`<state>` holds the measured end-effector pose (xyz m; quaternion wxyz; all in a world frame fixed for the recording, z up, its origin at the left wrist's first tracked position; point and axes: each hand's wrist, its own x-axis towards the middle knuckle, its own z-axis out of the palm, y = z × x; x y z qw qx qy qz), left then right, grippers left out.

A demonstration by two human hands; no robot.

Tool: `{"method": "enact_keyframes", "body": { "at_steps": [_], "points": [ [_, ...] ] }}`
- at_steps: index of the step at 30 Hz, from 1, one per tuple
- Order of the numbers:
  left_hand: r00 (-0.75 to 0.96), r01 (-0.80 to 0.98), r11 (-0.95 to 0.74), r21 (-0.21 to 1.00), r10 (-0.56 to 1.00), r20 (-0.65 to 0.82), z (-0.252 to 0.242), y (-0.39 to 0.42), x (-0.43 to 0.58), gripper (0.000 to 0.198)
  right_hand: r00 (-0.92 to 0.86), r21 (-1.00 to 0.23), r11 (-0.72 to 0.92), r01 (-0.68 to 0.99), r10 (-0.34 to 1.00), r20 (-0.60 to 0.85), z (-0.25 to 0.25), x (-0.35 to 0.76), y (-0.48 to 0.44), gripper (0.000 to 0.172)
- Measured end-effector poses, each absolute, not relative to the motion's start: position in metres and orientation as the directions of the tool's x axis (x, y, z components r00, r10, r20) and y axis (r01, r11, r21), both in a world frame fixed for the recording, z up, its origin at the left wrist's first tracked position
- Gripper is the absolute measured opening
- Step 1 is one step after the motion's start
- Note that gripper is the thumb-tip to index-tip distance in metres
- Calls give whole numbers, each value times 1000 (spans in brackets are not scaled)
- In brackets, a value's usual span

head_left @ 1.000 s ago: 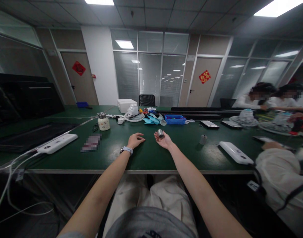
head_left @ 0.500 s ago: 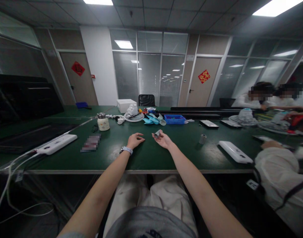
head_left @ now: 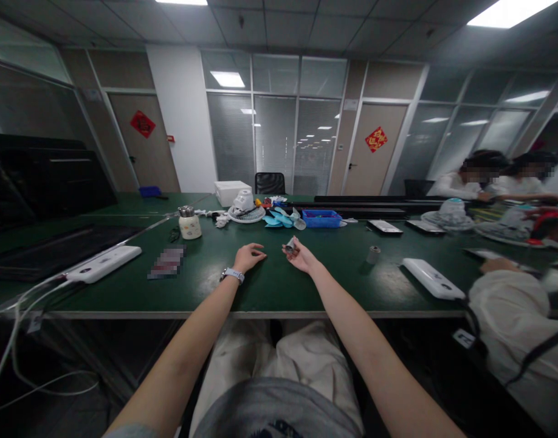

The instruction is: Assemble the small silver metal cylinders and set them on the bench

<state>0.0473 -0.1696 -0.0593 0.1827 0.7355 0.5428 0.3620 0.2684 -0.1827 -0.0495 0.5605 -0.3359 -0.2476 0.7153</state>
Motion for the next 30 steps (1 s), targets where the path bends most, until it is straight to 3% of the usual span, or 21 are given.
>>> {"method": "enact_keyframes", "body": {
  "at_steps": [30],
  "points": [
    [145,660,-339,670,933,329,-58,-172,48,38,-215,-671,-306,-676,952,-218,-41,268,-191,32]
  ]
}}
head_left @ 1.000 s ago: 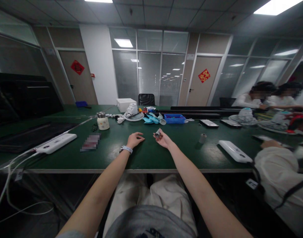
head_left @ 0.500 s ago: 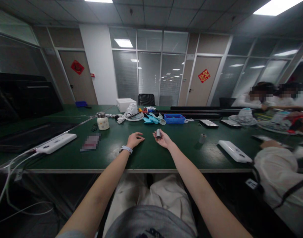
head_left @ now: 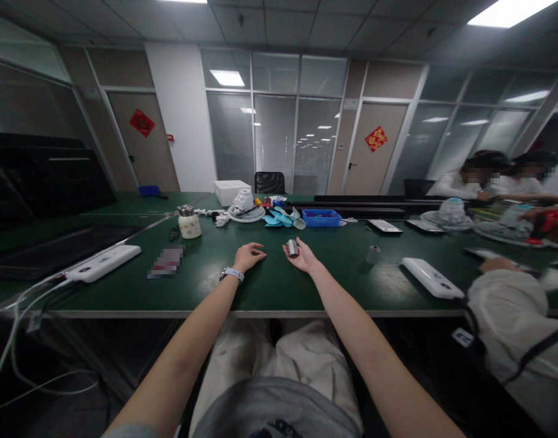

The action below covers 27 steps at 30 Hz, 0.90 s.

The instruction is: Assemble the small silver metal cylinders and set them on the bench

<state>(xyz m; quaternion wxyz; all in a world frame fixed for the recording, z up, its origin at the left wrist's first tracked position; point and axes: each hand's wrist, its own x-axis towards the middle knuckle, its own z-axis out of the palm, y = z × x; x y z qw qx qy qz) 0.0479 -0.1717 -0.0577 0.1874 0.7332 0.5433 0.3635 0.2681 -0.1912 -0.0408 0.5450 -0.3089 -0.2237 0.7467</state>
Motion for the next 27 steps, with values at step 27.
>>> {"method": "enact_keyframes", "body": {
  "at_steps": [27],
  "points": [
    [150,666,-347,660,929,338,-58,-172,48,39,-169,-615,-299,-730,950,-262,-41,265,-189,26]
  ]
}}
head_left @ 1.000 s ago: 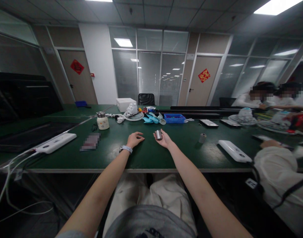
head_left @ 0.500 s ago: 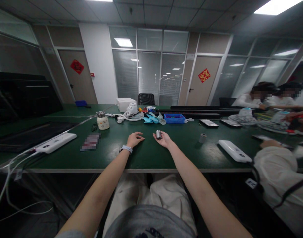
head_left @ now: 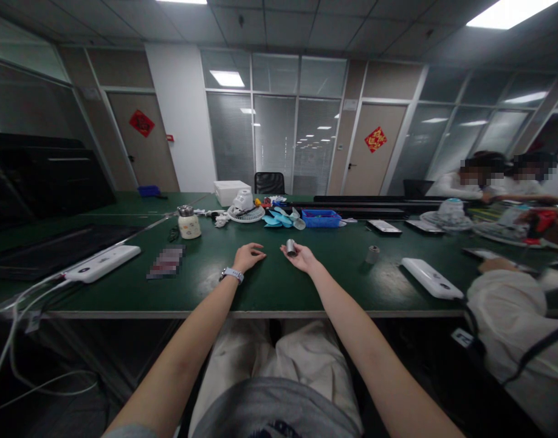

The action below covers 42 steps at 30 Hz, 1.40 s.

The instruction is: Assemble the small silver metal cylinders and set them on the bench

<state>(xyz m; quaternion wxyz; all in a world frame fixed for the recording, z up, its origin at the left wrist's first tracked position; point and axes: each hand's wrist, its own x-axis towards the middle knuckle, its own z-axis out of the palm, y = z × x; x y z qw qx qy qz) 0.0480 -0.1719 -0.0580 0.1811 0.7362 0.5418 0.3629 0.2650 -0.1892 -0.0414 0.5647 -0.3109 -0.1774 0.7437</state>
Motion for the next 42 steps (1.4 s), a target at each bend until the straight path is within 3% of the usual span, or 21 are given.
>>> {"method": "enact_keyframes", "body": {
  "at_steps": [6,12,18,21,24,27,29,42],
  "points": [
    [142,667,-334,666,935,326,-57,-172,48,39,-74,-713,-194,-674,978,-196,-46,264,-186,18],
    [147,660,-331,675,937,316,-59,-171,48,39,67,-792,-34,-609,993,-93,-52,263,-183,47],
    [144,654,-341,676,932,332,-60,-169,48,38,163,-856,62,-514,986,-27,-57,261,-180,54],
    [146,661,-350,664,928,343,-62,-168,47,38,330,-931,213,-297,938,109,-60,264,-172,55],
    [157,667,-359,653,924,348,-63,-167,46,38,553,-934,346,86,763,334,-60,279,-165,50],
    [158,669,-352,654,928,338,-63,-167,46,38,680,-856,296,424,521,516,-58,309,-162,40],
    [152,669,-344,659,931,331,-62,-168,46,38,713,-823,223,522,416,565,-58,333,-163,38],
    [138,659,-340,670,931,337,-62,-170,46,35,891,-892,-124,434,206,405,-69,398,-153,49]
  ]
}}
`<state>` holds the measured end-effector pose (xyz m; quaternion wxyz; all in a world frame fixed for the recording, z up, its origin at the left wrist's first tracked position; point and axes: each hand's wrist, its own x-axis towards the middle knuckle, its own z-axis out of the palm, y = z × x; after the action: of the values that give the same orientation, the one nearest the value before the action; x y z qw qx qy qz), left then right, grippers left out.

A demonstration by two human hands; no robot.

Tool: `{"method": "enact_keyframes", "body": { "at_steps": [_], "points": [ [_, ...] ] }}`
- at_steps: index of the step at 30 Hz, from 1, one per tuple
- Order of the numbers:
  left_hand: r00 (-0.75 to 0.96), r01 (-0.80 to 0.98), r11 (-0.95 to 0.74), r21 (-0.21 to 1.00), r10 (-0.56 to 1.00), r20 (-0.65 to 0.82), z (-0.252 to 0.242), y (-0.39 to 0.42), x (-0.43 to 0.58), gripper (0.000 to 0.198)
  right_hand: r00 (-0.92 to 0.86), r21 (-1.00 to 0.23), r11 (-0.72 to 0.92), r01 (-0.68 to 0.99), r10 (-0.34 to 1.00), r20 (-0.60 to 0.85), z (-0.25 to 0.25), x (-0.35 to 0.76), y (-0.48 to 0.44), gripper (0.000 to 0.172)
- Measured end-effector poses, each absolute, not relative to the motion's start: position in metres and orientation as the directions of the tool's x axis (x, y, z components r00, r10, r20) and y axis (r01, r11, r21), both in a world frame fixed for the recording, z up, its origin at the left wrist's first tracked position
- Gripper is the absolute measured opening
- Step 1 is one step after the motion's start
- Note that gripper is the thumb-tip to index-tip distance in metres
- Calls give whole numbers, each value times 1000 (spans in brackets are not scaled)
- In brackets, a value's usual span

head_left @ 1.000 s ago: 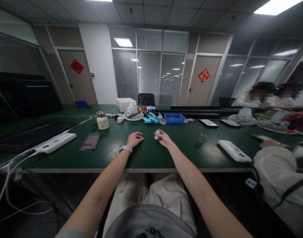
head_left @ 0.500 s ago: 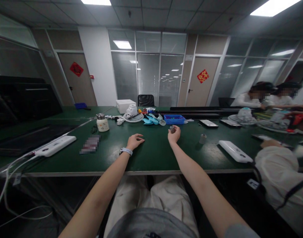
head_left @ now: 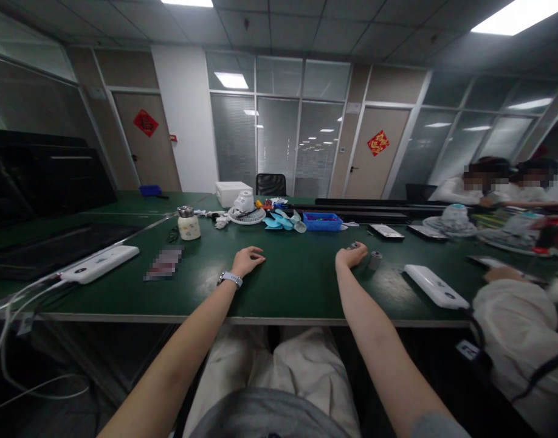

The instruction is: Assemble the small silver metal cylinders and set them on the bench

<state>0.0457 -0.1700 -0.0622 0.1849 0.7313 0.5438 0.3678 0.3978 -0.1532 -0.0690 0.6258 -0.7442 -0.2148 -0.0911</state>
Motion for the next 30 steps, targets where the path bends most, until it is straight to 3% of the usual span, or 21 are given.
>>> {"method": "enact_keyframes", "body": {
  "at_steps": [5,7,11,13,15,18,21,24,27,30],
  "points": [
    [137,620,-343,706,933,333,-63,-168,47,44,843,-854,-90,512,246,479,-50,378,-175,57],
    [57,567,-311,763,939,340,-64,-164,47,47,741,-795,10,606,358,569,-40,353,-188,55],
    [-272,432,-187,882,906,325,-66,-154,44,55,237,-657,389,646,716,656,-36,278,-201,37],
    [-387,402,-140,905,869,307,-67,-151,42,57,3,-607,434,666,812,583,-44,241,-199,34],
    [-442,417,-112,902,842,310,-66,-152,41,55,-94,-568,374,734,883,460,-53,212,-195,38],
    [-441,461,-101,882,836,326,-64,-156,42,50,-85,-556,278,783,934,346,-63,191,-188,34],
    [-403,495,-107,862,851,337,-60,-160,44,47,-92,-580,283,764,937,337,-62,191,-181,24],
    [-374,498,-104,861,870,322,-59,-163,45,46,-83,-594,372,714,887,455,-50,213,-178,11],
    [-351,488,-102,867,886,302,-60,-163,45,47,111,-577,401,711,746,656,-29,263,-180,7],
    [-329,496,-115,861,892,309,-63,-160,44,47,340,-517,178,837,570,748,-12,331,-188,13]
  ]
}}
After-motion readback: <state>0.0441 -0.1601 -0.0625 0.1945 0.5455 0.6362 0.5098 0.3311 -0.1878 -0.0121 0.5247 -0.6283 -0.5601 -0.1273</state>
